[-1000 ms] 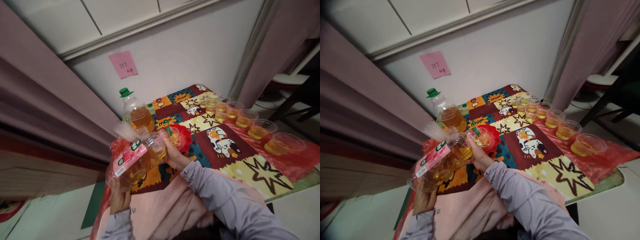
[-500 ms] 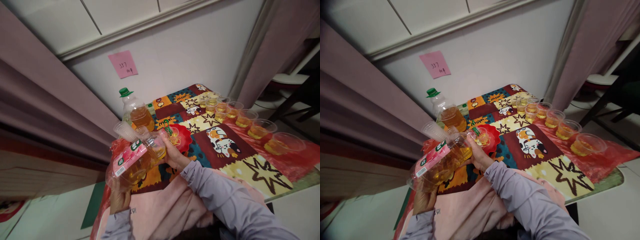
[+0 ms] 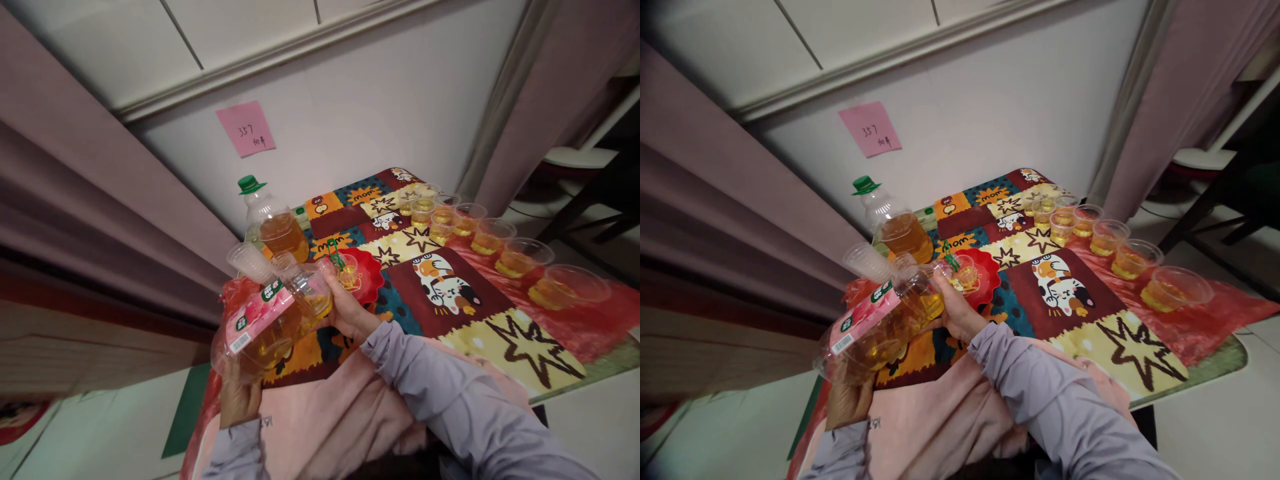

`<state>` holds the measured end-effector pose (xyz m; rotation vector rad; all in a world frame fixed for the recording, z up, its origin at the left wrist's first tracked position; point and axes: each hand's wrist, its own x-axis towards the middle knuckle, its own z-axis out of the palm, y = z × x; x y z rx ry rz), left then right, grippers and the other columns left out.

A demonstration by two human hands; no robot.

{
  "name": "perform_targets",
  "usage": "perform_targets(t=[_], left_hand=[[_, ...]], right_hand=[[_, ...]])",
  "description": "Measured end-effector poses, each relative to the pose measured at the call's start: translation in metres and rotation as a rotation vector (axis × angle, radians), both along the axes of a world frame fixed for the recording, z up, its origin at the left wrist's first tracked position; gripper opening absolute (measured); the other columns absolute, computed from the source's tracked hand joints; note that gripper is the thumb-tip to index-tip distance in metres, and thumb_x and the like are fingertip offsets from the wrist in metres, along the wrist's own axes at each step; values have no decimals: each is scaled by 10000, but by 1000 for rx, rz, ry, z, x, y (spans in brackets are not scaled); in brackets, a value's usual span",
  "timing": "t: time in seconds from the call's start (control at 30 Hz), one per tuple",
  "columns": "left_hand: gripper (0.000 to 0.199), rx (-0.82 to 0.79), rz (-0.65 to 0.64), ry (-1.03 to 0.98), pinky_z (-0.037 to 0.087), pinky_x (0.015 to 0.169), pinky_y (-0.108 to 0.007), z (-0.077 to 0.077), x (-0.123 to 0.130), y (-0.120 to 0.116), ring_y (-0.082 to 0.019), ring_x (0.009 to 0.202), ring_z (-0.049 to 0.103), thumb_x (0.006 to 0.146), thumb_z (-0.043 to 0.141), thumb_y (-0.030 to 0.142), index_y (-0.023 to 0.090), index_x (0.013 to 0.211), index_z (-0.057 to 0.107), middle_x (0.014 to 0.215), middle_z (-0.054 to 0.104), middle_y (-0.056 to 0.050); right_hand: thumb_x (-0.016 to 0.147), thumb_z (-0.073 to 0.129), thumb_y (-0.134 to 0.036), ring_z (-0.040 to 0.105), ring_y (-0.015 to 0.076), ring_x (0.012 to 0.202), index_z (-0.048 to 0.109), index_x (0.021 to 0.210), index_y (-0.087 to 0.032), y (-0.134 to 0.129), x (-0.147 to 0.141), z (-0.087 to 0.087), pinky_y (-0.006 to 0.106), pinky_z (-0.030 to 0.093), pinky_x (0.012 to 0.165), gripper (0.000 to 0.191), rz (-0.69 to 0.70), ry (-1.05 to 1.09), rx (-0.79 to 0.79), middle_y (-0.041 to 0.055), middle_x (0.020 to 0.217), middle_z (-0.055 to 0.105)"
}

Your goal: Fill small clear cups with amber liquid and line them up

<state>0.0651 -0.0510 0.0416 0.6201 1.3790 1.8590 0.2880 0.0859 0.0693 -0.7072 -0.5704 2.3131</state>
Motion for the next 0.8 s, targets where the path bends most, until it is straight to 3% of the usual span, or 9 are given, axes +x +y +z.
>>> perform_targets(t=[0.3, 0.43, 0.8], left_hand=[[805, -3, 27, -6, 550, 1275, -473, -3, -3, -1, -388, 1684, 485, 841, 1001, 589, 346, 1559, 728, 1733, 645, -52], [818, 0, 14, -14, 536, 1284, -443, -3, -3, 0, -381, 1684, 484, 838, 999, 606, 314, 1554, 733, 1729, 648, -70], [796, -6, -9, 27, 513, 1319, -504, 2, 1, -2, -386, 1712, 441, 853, 988, 592, 398, 1576, 717, 1742, 636, -12]], right_hand=[[1118, 411, -867, 839, 231, 764, 803, 1349, -248, 1, 1, 1, 389, 738, 674, 768, 1, 15, -4, 97, 1005, 885], [1157, 345, -818, 832, 225, 723, 804, 1354, -231, 0, 1, 2, 365, 719, 620, 770, 1, 9, -3, 107, 1012, 888], [1201, 294, -724, 827, 211, 739, 800, 1356, -224, 0, 2, 7, 332, 716, 618, 728, -1, -7, -5, 106, 1011, 887]])
